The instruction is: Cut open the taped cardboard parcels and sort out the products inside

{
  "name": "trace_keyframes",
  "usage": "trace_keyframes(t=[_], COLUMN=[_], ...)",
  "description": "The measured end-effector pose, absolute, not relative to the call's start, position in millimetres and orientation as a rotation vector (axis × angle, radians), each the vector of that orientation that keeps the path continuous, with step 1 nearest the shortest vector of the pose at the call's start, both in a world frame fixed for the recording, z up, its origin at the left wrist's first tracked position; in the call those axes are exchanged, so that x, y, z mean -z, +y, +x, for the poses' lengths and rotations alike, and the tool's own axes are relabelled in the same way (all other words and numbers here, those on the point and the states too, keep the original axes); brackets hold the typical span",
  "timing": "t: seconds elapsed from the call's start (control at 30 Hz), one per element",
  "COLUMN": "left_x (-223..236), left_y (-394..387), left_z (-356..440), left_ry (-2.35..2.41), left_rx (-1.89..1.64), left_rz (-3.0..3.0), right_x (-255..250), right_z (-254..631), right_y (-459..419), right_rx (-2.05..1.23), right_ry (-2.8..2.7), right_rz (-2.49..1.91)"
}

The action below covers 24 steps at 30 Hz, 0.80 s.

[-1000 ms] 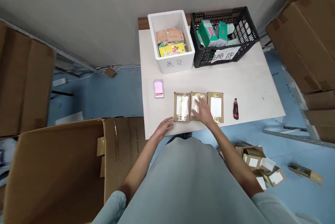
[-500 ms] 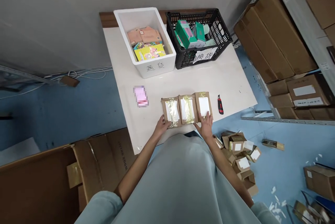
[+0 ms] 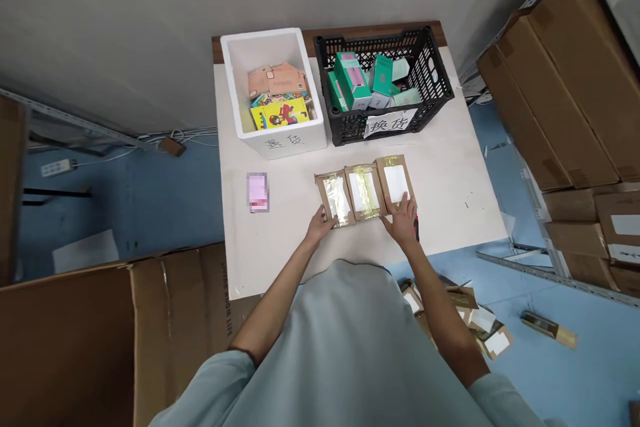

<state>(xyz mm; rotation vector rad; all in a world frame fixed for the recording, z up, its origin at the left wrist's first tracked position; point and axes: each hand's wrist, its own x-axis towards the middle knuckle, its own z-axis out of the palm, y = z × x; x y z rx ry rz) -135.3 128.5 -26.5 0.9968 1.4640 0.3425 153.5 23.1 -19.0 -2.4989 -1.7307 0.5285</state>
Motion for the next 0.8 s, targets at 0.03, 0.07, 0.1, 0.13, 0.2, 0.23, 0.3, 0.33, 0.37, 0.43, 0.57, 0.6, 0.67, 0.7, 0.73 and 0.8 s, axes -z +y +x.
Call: trace_keyframes(t=[0.03, 0.07, 0.1, 0.13, 0.2, 0.23, 0.3, 0.33, 0.37, 0.43, 0.57, 0.6, 0.67, 0.7, 0.73, 0.8], left_x=[27.2, 27.8, 28.6, 29.5, 32.2, 33.9, 37.6, 39.6, 41.6, 45.1, 48.6, 48.5, 47.7, 47.1, 46.5, 45.0], left_y=[138.7, 148.6, 157.7, 165.6, 176.9, 179.9, 181.4, 180.3, 178.4, 173.8, 165.9, 164.0, 159.3, 156.0, 151.8, 140.6], left_z=[-117.8, -101.0, -85.3, -71.1, -48.3, -40.2, -30.8, -29.2, -29.4, -33.9, -50.5, -54.9, -63.6, -68.0, -72.6, -82.6], left_ry=[1.502, 1.533, 1.556, 1.575, 1.603, 1.612, 1.622, 1.627, 1.632, 1.642, 1.651, 1.653, 1.656, 1.654, 1.652, 1.647], left_rx=[-0.342, -0.342, -0.353, -0.368, -0.411, -0.435, -0.483, -0.504, -0.526, -0.57, -0.64, -0.646, -0.645, -0.639, -0.631, -0.608], left_rz=[0.967, 0.939, 0.915, 0.891, 0.839, 0.819, 0.807, 0.817, 0.833, 0.867, 0.893, 0.896, 0.904, 0.912, 0.921, 0.948], right_x=[20.2, 21.5, 23.0, 24.7, 28.1, 29.9, 33.6, 35.5, 37.4, 41.1, 45.0, 44.2, 39.4, 35.5, 30.9, 21.3], right_z=[171.7, 189.4, 206.2, 221.7, 247.3, 256.9, 268.8, 271.4, 272.2, 270.6, 265.9, 265.0, 260.8, 256.1, 248.8, 225.7], right_y=[37.2, 51.2, 64.8, 77.5, 99.0, 107.0, 116.5, 118.3, 118.7, 117.4, 113.9, 112.1, 104.6, 98.2, 89.8, 68.1], right_rx=[-0.546, -0.565, -0.584, -0.599, -0.612, -0.612, -0.607, -0.604, -0.602, -0.597, -0.59, -0.59, -0.574, -0.55, -0.517, -0.461], right_ry=[-1.731, -1.733, -1.738, -1.744, -1.752, -1.754, -1.763, -1.771, -1.779, -1.789, -1.766, -1.756, -1.723, -1.699, -1.672, -1.618], right_rz=[-2.482, -2.467, -2.454, -2.444, -2.439, -2.443, -2.45, -2.45, -2.446, -2.426, -2.377, -2.363, -2.331, -2.311, -2.284, -2.21])
